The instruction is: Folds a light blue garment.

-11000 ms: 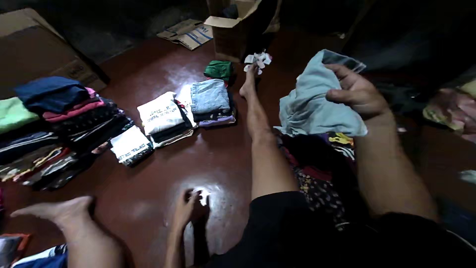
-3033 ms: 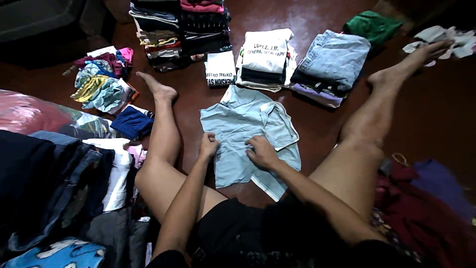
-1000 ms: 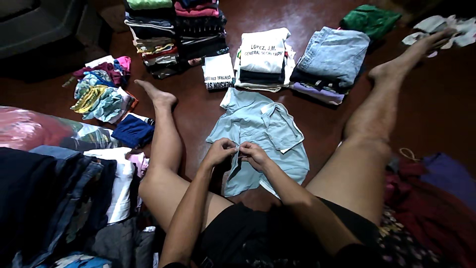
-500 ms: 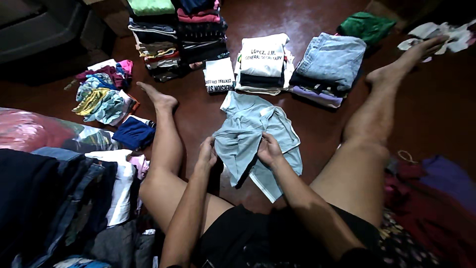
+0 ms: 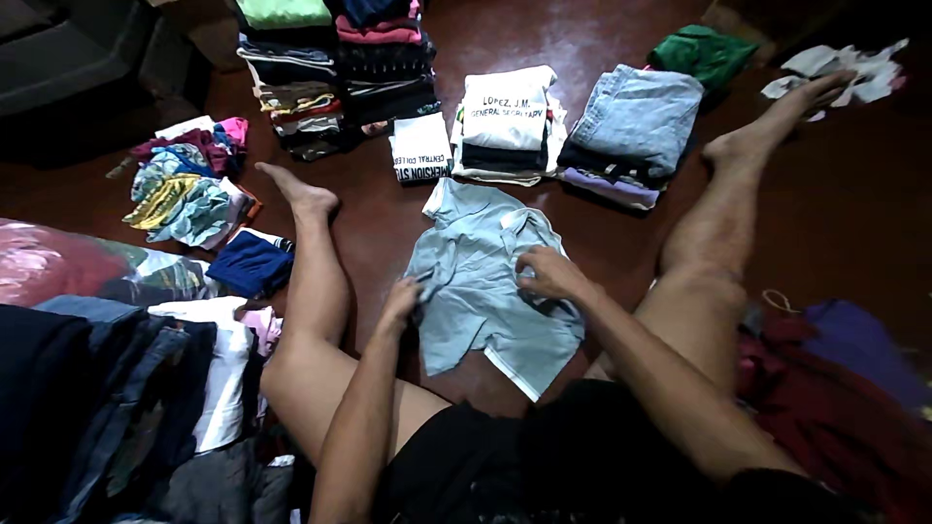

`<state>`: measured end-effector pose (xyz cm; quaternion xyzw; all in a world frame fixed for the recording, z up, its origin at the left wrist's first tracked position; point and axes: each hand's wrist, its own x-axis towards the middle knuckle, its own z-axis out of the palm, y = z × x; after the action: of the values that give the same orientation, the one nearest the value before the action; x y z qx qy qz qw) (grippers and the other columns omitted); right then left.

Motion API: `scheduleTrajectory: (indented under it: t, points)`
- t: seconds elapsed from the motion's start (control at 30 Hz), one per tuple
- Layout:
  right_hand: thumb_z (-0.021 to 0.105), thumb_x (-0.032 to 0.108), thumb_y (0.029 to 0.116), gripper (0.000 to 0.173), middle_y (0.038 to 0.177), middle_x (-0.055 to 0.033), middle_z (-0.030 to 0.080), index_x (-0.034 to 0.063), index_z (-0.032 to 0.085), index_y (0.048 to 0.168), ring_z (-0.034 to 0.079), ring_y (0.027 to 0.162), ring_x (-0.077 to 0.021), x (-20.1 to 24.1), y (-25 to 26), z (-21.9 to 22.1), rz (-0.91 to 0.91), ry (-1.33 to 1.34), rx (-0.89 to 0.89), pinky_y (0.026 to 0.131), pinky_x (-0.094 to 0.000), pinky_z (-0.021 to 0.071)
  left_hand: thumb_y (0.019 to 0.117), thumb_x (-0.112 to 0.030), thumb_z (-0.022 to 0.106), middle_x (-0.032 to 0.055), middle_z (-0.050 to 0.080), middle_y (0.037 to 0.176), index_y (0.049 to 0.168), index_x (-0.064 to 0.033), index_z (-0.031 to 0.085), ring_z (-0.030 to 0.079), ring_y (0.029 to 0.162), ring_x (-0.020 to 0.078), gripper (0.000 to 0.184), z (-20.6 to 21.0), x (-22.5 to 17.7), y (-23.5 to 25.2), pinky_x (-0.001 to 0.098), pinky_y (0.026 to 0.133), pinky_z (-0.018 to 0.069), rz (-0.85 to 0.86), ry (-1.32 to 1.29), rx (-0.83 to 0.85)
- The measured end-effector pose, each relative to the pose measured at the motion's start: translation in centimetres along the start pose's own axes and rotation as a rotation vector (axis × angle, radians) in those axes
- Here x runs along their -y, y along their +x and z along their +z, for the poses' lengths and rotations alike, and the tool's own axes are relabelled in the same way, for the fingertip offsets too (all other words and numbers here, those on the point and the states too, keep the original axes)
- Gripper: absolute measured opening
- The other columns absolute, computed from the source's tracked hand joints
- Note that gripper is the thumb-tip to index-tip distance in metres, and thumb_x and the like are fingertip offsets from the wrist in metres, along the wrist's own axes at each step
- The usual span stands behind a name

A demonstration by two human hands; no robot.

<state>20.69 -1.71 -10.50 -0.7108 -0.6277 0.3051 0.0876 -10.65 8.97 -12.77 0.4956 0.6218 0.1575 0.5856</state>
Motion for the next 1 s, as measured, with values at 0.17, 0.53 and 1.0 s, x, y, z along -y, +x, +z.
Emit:
scheduleTrajectory:
  t: [0.17, 0.53, 1.0]
  points:
    - [0.084, 0.037, 0.0809, 0.064, 0.162, -0.0176, 0.038, 0.022, 0.063, 0.139, 0.032, 0.148, -0.0484, -8.0, -3.6, 0.9, 0.158, -0.18, -0.064, 0.105, -0.0761, 0.0353, 0.1055, -0.064, 0.029, 0.0184, 0.06, 0.137, 0.149, -0.0086, 0.043, 0.062, 0.117, 0.032, 0.072, -2.1, 1.1, 1.3, 0.0521, 0.094, 0.0519, -0.135, -0.491, -0.078]
    - [0.076, 0.015, 0.0868, 0.044, 0.146, -0.0297, 0.05, 0.0042, 0.067, 0.129, 0.045, 0.133, -0.0553, -6.0, -4.0, -0.6, 0.206, -0.138, -0.451, 0.097, -0.074, 0.0434, 0.1075, -0.044, 0.05, 0.0223, 0.07, 0.112, 0.129, 0.004, 0.062, 0.071, 0.099, 0.0313, 0.054, 0.8, 0.2, -3.7, 0.0499, 0.092, 0.0566, -0.138, 0.595, 0.332]
    - [0.068, 0.025, 0.0965, 0.024, 0.114, -0.0201, 0.068, 0.0056, 0.072, 0.111, 0.065, 0.11, -0.0401, -5.5, -5.2, 0.5, 0.228, 0.034, -0.215, 0.09, -0.0632, 0.0534, 0.1009, -0.033, 0.06, 0.0297, 0.049, 0.145, 0.14, -0.003, 0.057, 0.053, 0.128, 0.0497, 0.049, -2.9, -2.0, 1.2, 0.067, 0.1, 0.0483, 0.35, 0.953, -0.243]
